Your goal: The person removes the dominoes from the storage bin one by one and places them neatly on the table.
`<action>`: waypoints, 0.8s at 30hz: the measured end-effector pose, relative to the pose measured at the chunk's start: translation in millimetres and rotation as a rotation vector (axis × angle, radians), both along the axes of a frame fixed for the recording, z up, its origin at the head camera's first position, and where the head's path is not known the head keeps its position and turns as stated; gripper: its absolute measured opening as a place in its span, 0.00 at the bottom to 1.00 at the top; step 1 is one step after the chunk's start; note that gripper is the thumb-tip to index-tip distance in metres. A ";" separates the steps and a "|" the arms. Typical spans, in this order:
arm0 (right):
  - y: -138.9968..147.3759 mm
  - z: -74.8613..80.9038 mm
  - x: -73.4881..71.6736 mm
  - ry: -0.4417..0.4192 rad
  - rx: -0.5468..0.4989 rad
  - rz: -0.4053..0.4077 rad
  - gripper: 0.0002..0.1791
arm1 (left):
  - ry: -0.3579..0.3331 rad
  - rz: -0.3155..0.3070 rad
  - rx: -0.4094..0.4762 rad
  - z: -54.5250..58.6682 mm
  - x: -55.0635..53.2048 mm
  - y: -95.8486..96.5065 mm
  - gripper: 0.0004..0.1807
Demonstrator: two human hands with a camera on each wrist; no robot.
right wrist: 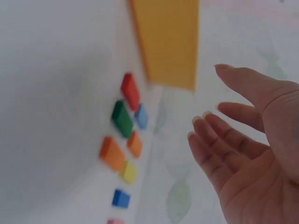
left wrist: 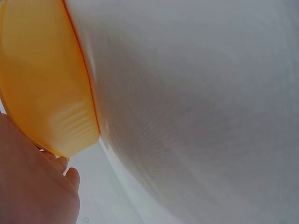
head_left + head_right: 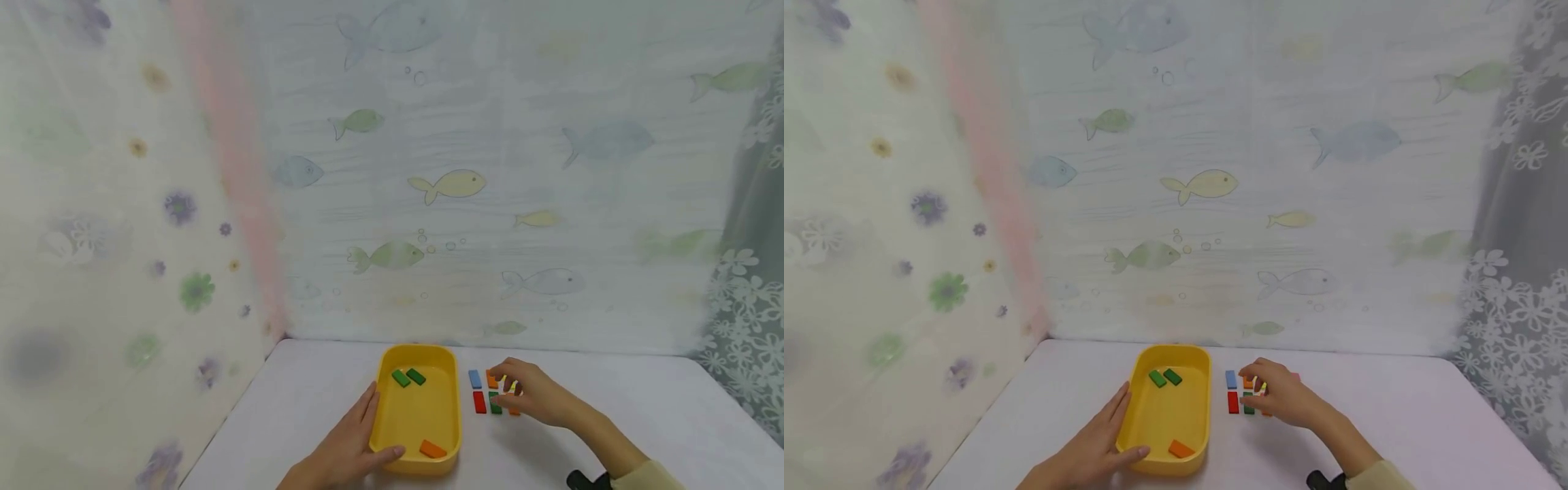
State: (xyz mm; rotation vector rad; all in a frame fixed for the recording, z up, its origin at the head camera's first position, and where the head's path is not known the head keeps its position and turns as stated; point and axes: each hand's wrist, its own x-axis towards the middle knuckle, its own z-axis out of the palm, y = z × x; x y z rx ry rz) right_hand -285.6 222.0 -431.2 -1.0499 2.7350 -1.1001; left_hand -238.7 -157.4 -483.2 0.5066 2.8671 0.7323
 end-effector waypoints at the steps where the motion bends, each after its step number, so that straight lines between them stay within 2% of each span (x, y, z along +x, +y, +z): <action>1: -4.4 2.8 1.3 0.005 -0.005 0.010 0.22 | 0.001 0.000 -0.002 -0.2 -0.5 0.4 0.61; 7: -31.2 11.2 4.7 0.033 -0.014 0.054 0.19 | -0.008 0.009 -0.007 -0.1 -0.3 1.8 0.62; 16: -61.8 13.2 1.0 0.003 0.001 0.091 0.19 | -0.014 0.010 -0.004 0.5 1.2 2.1 0.61; 24: -92.8 14.5 -3.9 -0.107 0.092 0.060 0.20 | 0.026 -0.018 -0.012 2.1 1.0 -0.5 0.61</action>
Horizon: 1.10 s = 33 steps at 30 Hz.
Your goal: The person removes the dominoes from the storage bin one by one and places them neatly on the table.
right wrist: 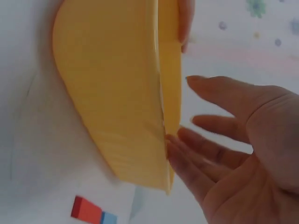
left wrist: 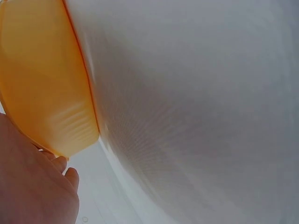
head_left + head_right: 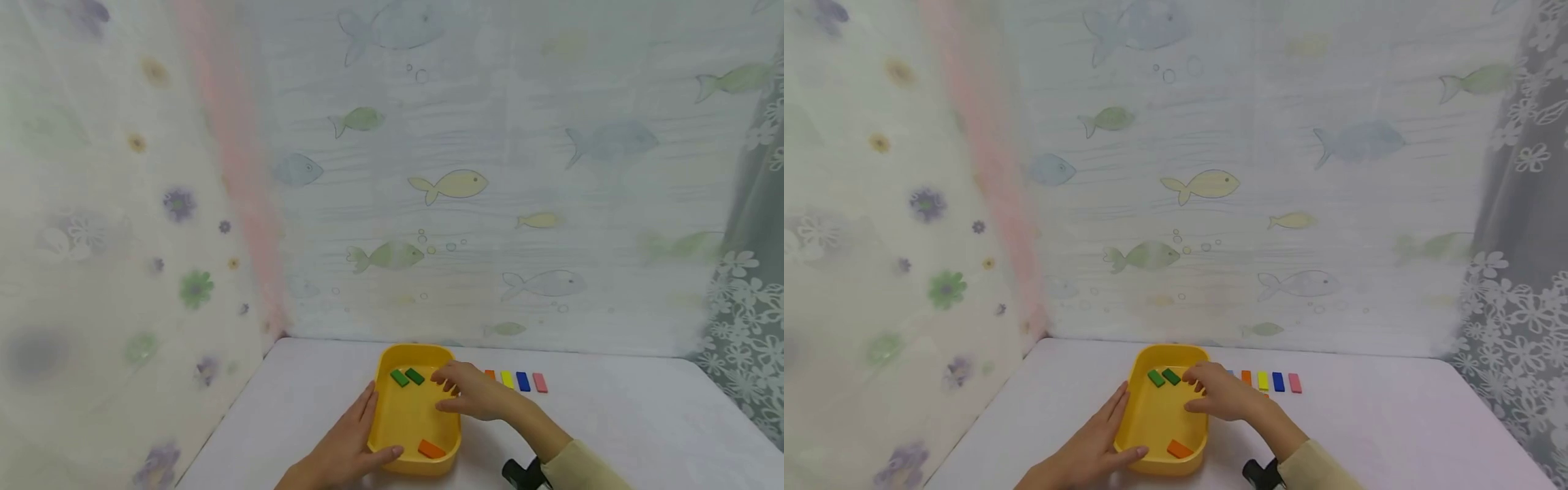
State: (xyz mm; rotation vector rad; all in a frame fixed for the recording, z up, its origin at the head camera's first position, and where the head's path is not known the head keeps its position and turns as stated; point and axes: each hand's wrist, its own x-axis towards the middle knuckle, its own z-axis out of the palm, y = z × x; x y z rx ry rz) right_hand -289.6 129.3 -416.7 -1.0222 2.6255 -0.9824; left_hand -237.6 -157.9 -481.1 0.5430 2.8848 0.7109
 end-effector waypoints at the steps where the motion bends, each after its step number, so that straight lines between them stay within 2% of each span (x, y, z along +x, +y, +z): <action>1: -3.9 -0.8 -1.5 -0.011 0.013 -0.009 0.21 | 0.001 -0.002 0.003 -0.1 0.1 -0.3 0.61; 8: -32.1 -5.6 -7.4 -0.042 0.075 -0.077 0.26 | 0.032 -0.020 0.002 -1.4 0.7 -2.5 0.60; 13: -48.7 -11.8 -10.2 -0.031 0.118 -0.156 0.31 | 0.047 -0.025 0.014 -0.9 0.7 -2.7 0.60; 20: -64.9 -24.0 -17.0 -0.044 0.094 -0.254 0.36 | 0.056 -0.023 0.026 -1.7 1.9 -2.2 0.59; 25: -71.7 -30.8 -23.9 -0.057 0.069 -0.273 0.40 | 0.057 -0.026 0.029 -1.4 1.2 -2.4 0.59; 33: -73.1 -34.0 -28.9 -0.091 0.058 -0.273 0.39 | 0.082 -0.039 0.028 -4.4 1.4 -2.9 0.59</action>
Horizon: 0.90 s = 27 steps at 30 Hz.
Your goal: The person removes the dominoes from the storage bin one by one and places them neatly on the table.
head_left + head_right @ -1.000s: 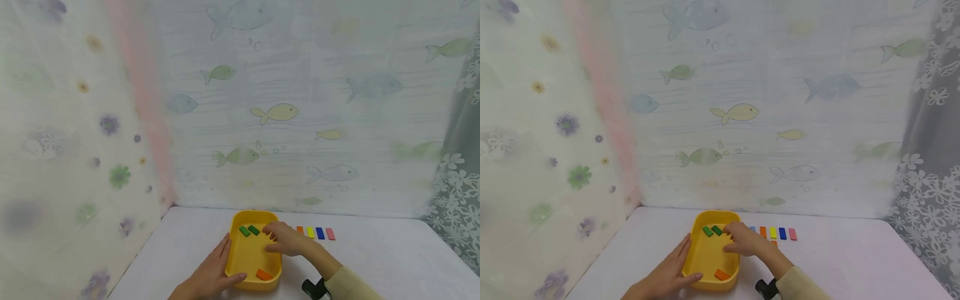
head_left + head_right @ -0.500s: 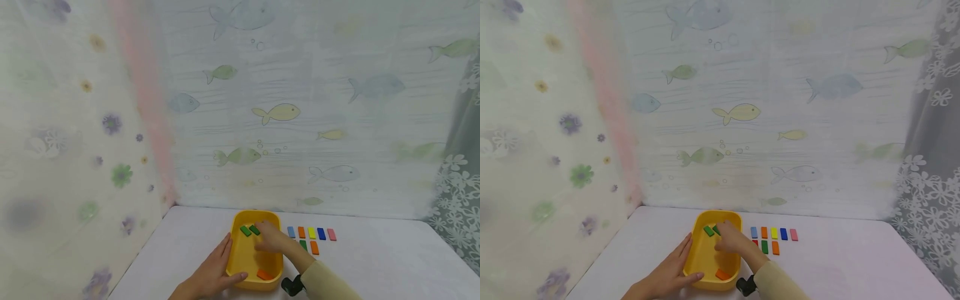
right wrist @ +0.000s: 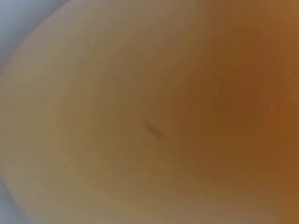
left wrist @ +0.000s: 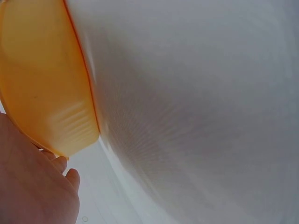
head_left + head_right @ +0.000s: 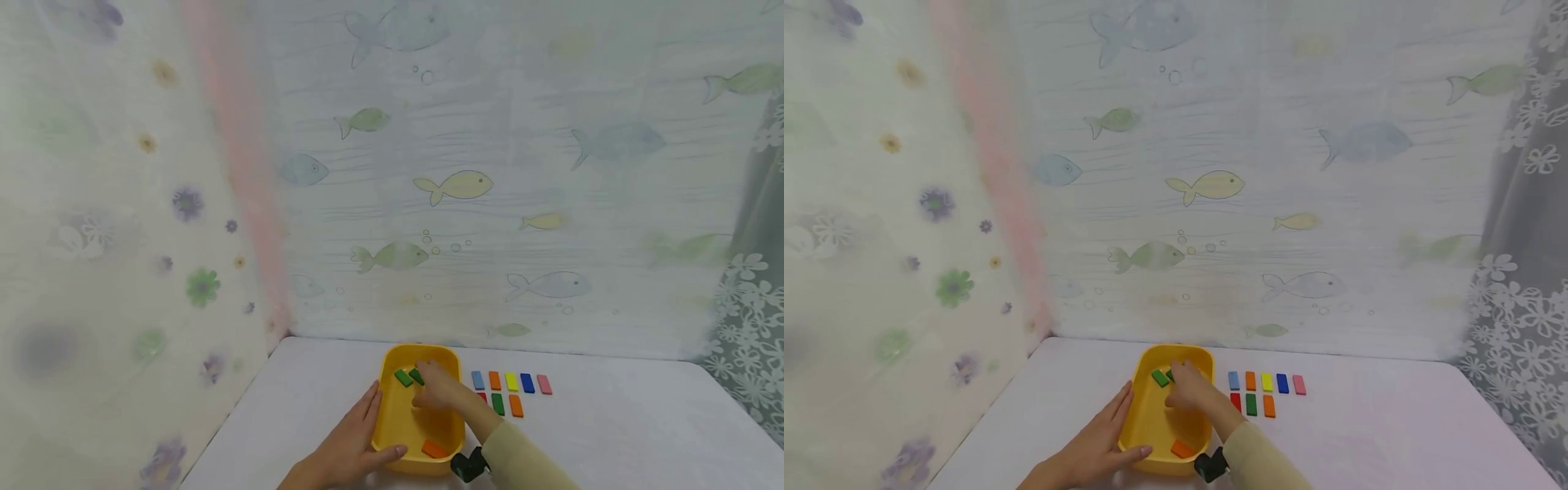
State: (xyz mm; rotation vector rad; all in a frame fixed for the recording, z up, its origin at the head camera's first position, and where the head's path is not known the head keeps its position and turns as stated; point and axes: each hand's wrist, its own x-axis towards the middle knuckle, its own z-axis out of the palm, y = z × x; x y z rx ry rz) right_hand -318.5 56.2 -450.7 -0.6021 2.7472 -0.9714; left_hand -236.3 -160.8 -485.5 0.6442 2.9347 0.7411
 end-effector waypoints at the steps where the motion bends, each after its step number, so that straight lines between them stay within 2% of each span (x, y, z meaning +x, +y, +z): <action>1: 0.2 0.2 -0.3 -0.002 0.000 0.003 0.39 | 0.003 0.000 0.001 0.0 0.0 0.0 0.59; 8: 5.1 2.0 -0.6 0.003 0.009 0.054 0.37 | -0.004 -0.009 0.000 3.4 2.2 0.4 0.59; 13: 8.1 7.5 0.3 -0.042 0.011 0.076 0.34 | -0.017 -0.003 -0.010 5.1 2.7 0.4 0.59; 20: 12.1 17.0 -4.7 -0.096 0.057 0.121 0.35 | -0.024 -0.006 -0.013 3.6 1.2 -0.1 0.59; 23: 14.9 17.8 -9.8 -0.086 0.078 0.171 0.31 | -0.027 -0.001 -0.014 3.2 1.0 0.2 0.60; 27: 16.1 16.0 -16.6 -0.028 0.147 0.250 0.23 | -0.031 0.005 -0.013 4.1 2.1 0.2 0.60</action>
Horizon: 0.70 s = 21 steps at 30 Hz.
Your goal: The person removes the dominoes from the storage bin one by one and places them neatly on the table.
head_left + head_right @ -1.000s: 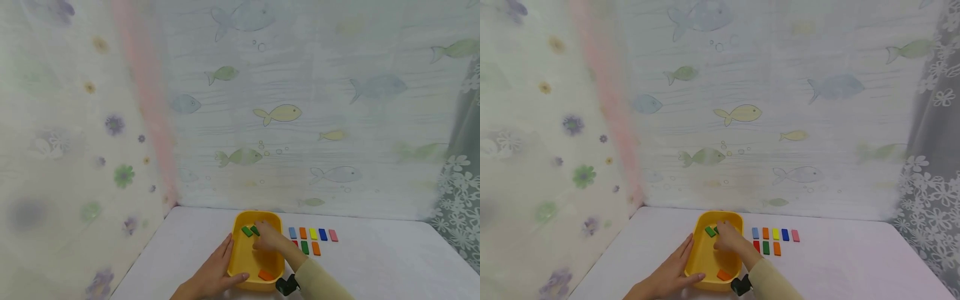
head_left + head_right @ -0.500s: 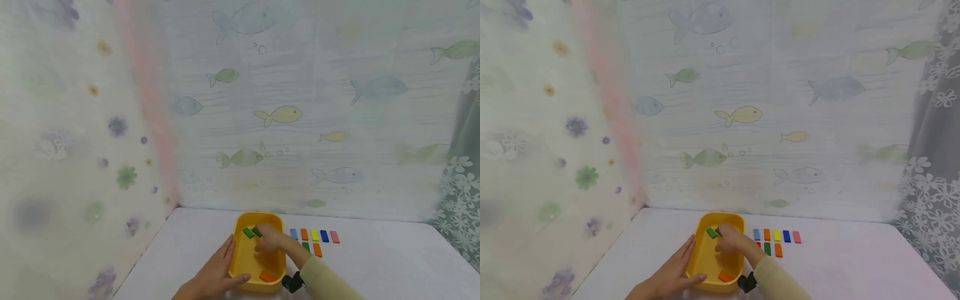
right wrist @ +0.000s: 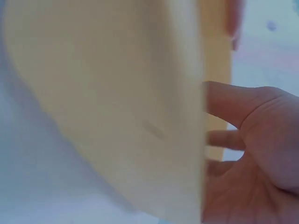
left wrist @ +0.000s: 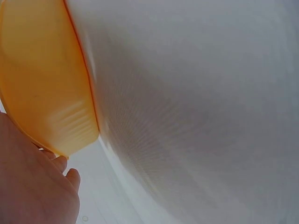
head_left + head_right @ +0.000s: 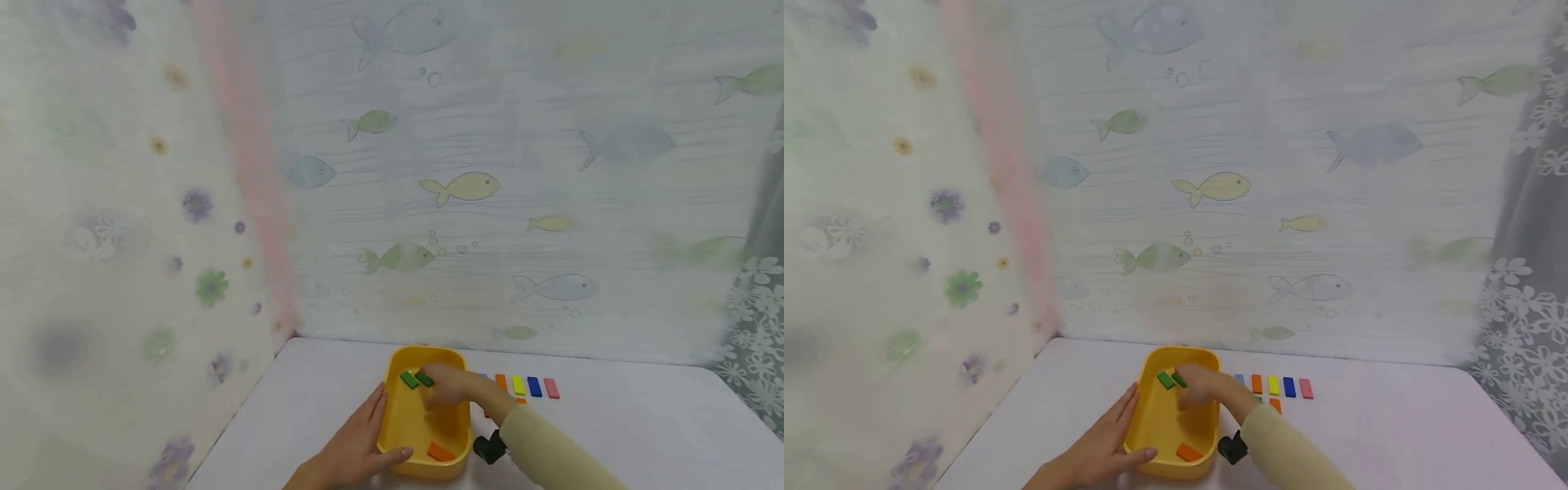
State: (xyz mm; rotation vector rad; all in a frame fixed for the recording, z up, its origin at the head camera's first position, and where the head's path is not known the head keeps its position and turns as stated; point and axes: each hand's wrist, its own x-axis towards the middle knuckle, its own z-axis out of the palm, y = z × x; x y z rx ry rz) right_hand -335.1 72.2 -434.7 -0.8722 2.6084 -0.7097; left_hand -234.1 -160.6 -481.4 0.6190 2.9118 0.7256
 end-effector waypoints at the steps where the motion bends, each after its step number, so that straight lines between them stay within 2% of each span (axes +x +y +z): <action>1: -0.1 -0.2 -1.1 0.017 0.022 0.011 0.23 | 0.004 0.000 0.000 0.1 0.2 0.0 0.60; 6: -1.7 -2.5 -2.1 0.082 0.116 0.006 0.26 | 0.014 -0.008 0.003 0.3 1.4 0.2 0.60; 13: -5.8 -11.4 -4.1 0.122 0.136 -0.035 0.31 | -0.021 0.008 -0.004 1.0 1.6 1.6 0.59; 21: -13.2 -22.5 -8.1 0.255 0.233 -0.019 0.27 | -0.025 0.013 -0.011 4.0 1.9 1.7 0.59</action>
